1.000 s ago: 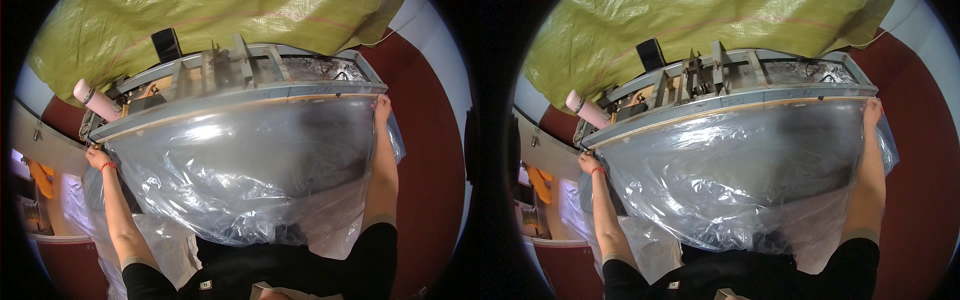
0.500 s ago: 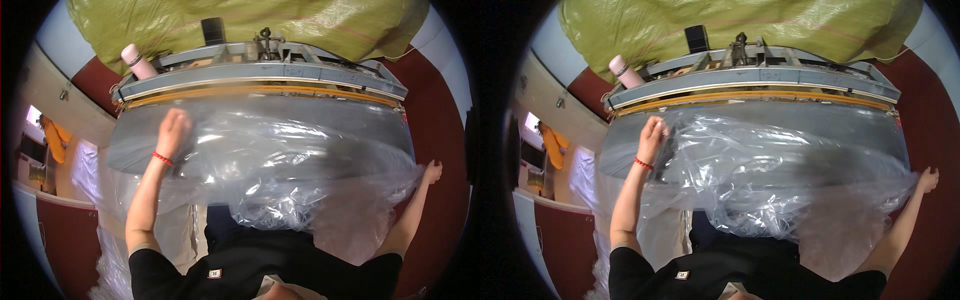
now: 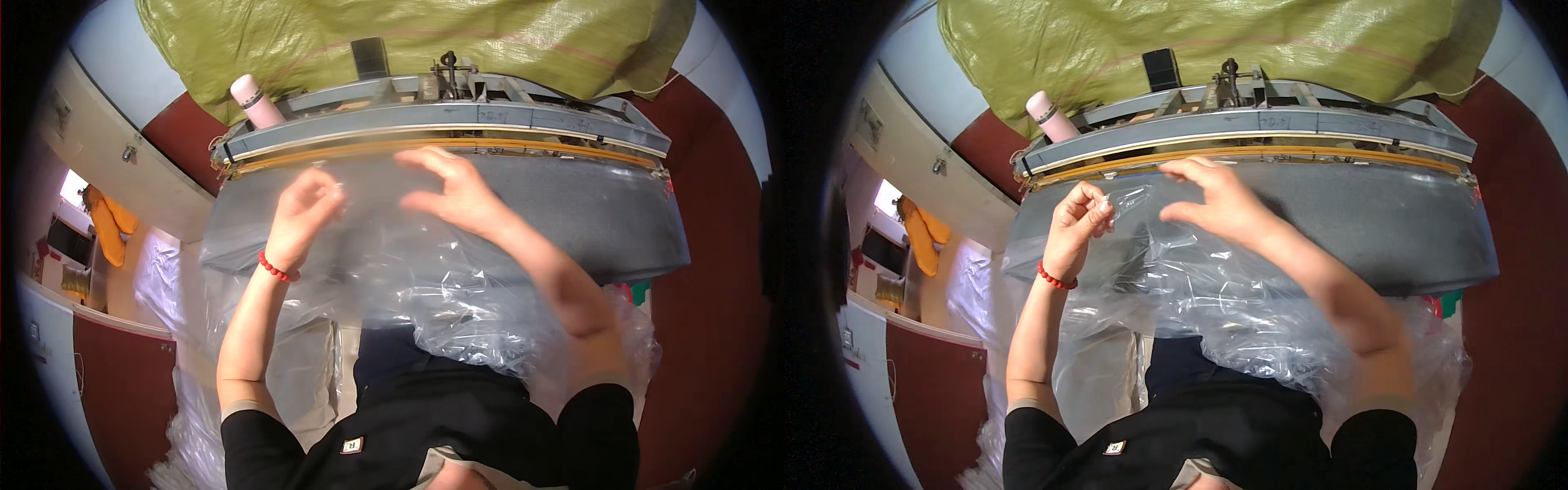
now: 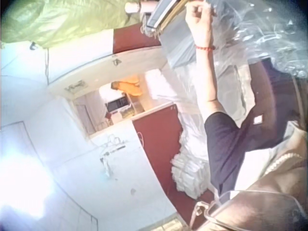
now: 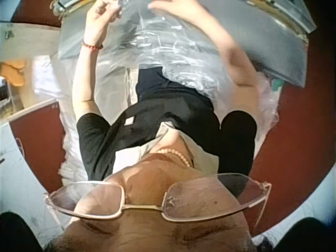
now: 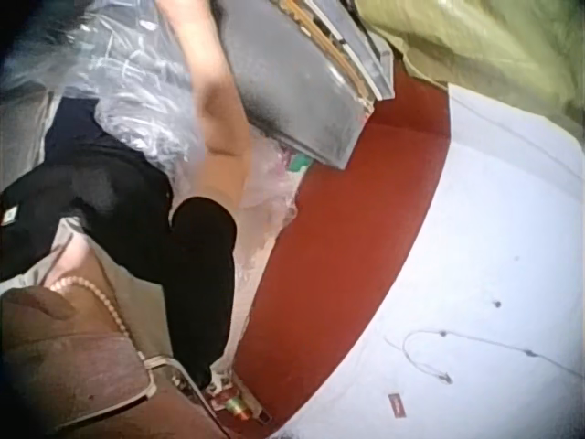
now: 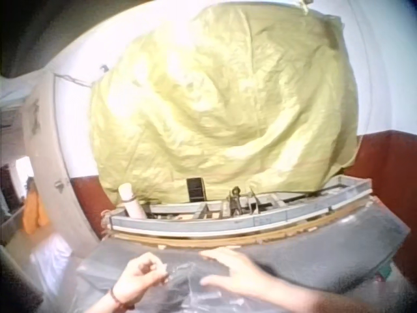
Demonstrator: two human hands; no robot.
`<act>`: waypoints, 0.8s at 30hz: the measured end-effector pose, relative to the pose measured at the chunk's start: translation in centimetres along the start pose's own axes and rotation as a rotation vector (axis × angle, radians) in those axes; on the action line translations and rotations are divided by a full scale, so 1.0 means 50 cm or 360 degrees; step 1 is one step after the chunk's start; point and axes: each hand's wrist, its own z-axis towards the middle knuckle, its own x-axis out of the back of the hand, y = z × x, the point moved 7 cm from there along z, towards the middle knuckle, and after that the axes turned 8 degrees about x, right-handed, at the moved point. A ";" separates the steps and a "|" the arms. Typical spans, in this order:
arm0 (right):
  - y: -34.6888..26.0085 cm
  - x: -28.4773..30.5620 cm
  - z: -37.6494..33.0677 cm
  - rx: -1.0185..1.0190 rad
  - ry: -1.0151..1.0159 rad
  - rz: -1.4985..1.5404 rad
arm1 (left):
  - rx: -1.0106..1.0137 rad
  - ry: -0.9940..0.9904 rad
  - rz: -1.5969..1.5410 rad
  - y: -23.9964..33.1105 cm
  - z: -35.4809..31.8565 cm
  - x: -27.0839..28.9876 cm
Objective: Operating a plastic sealing machine to create or seal large plastic bags/covers.
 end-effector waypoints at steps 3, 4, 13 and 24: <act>0.040 -0.051 0.002 -0.0203 -0.0077 0.0332 | -0.0126 0.0072 0.0136 0.018 -0.006 0.006; 0.048 -0.064 -0.002 -0.0292 -0.0064 0.0485 | -0.0125 0.0090 0.0133 0.017 -0.007 0.010; 0.062 -0.130 -0.041 -0.0858 0.0108 0.1314 | -0.1124 0.0753 0.1484 0.064 -0.032 -0.078; 0.224 0.317 -0.290 -0.1001 0.1023 -0.0489 | -0.0211 -0.0584 0.1378 -0.139 -0.086 0.046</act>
